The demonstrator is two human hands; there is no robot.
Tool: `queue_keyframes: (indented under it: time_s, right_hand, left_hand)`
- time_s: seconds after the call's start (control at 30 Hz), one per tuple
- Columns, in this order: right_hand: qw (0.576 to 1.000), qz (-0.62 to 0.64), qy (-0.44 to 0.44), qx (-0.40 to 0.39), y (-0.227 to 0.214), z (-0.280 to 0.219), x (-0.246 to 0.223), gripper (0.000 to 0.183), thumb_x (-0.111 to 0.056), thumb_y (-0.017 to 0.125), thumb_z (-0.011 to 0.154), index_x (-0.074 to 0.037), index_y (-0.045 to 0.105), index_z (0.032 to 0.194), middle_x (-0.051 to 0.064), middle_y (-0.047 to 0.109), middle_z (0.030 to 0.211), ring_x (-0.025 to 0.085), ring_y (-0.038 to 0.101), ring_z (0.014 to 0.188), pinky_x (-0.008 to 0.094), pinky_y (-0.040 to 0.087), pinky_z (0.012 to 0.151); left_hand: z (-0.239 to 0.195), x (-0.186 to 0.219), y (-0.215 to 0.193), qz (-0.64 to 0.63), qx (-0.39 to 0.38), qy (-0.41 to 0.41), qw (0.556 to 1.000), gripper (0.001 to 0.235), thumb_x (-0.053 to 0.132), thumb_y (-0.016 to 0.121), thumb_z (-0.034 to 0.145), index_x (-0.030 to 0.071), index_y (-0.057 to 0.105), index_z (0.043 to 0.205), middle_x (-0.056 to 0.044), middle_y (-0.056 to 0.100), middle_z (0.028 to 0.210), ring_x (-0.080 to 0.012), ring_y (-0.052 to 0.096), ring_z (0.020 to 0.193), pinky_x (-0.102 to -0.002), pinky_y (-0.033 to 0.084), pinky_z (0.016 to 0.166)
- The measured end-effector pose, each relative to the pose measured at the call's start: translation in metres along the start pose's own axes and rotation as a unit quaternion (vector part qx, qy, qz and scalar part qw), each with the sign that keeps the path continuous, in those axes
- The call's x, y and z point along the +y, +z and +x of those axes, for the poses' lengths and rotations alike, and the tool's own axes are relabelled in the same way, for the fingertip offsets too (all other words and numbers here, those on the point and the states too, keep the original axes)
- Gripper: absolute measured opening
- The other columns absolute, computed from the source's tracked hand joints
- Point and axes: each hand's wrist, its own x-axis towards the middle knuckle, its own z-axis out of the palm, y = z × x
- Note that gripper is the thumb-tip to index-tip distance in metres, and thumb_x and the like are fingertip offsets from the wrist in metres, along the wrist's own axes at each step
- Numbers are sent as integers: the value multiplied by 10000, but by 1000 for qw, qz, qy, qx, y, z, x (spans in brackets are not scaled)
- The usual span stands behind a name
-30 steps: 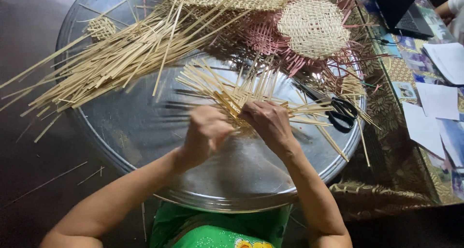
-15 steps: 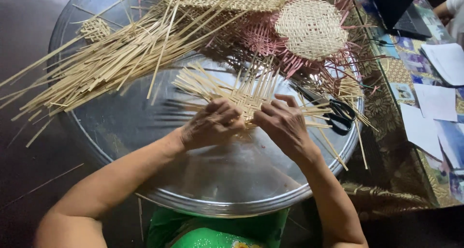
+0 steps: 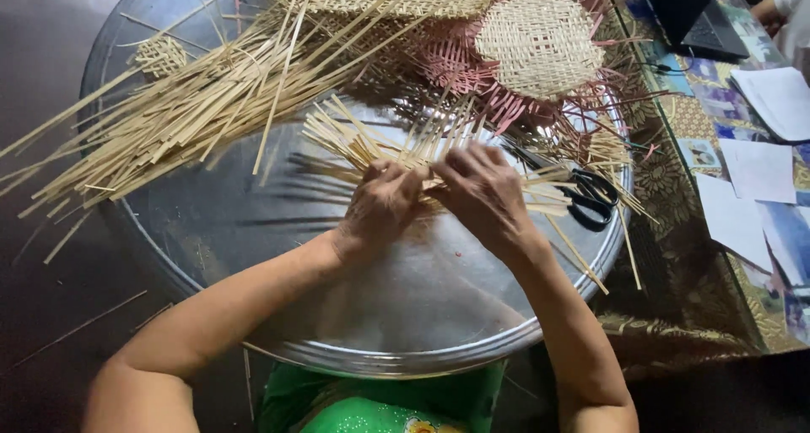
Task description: The person weaves thin bamboo strips by hand into a small basket base on a round metal tray. They interlace the strips in a tight pattern, occasionally adjusting the bundle to maintain alignment.
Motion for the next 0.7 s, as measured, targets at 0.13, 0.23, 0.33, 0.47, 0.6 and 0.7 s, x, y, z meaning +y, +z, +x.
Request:
queue_keyframes:
  time_s: [0.13, 0.23, 0.33, 0.47, 0.6, 0.7]
  right_hand:
    - [990, 39, 84, 109, -42, -5, -18, 267, -205, 689, 735, -132, 620, 982, 53, 519, 992, 275, 509, 981, 383, 441, 826]
    - [955, 138, 215, 149, -37, -18, -32, 128, -81, 561, 824, -156, 634, 898, 1, 566, 834, 175, 576, 699, 284, 477, 630]
    - [956, 163, 215, 112, -8, -27, -35, 114, -72, 632, 773, -168, 648, 833, -8, 583, 746, 172, 600, 646, 271, 479, 580]
    - [979, 108, 147, 87, 16, -31, -45, 141, -151, 644, 744, -170, 626, 882, 18, 579, 863, 182, 600, 732, 292, 503, 609]
    - [984, 88, 125, 88, 26, -34, -46, 111, -118, 617, 759, -119, 601, 869, 64, 555, 797, 241, 581, 672, 350, 486, 567]
    - [991, 52, 86, 91, 41, -42, -41, 73, -153, 632, 746, -151, 593, 807, 25, 528, 754, 199, 549, 632, 292, 474, 560]
  left_hand:
    - [11, -8, -14, -34, -8, -38, 999, 103, 244, 587, 766, 194, 504, 732, 14, 529, 603, -164, 544, 690, -296, 321, 798]
    - [14, -12, -34, -126, -68, -133, 981, 133, 229, 650, 702, 222, 518, 688, 75, 551, 623, -117, 543, 708, -260, 310, 803]
    - [10, -8, -47, -169, -94, -205, 960, 122, 265, 623, 744, 234, 520, 686, 83, 542, 595, -106, 539, 701, -242, 322, 792]
    - [-1, -9, -47, -253, -64, -248, 933, 148, 217, 621, 752, 169, 536, 640, -25, 534, 552, -178, 523, 602, -288, 391, 653]
    - [2, -4, -53, -262, -54, -248, 931, 192, 286, 590, 786, 181, 525, 640, -8, 512, 535, -164, 509, 582, -256, 412, 634]
    - [-14, -16, -36, -233, -73, -238, 940, 214, 260, 574, 790, 150, 513, 617, -56, 510, 513, -223, 539, 582, -271, 420, 607]
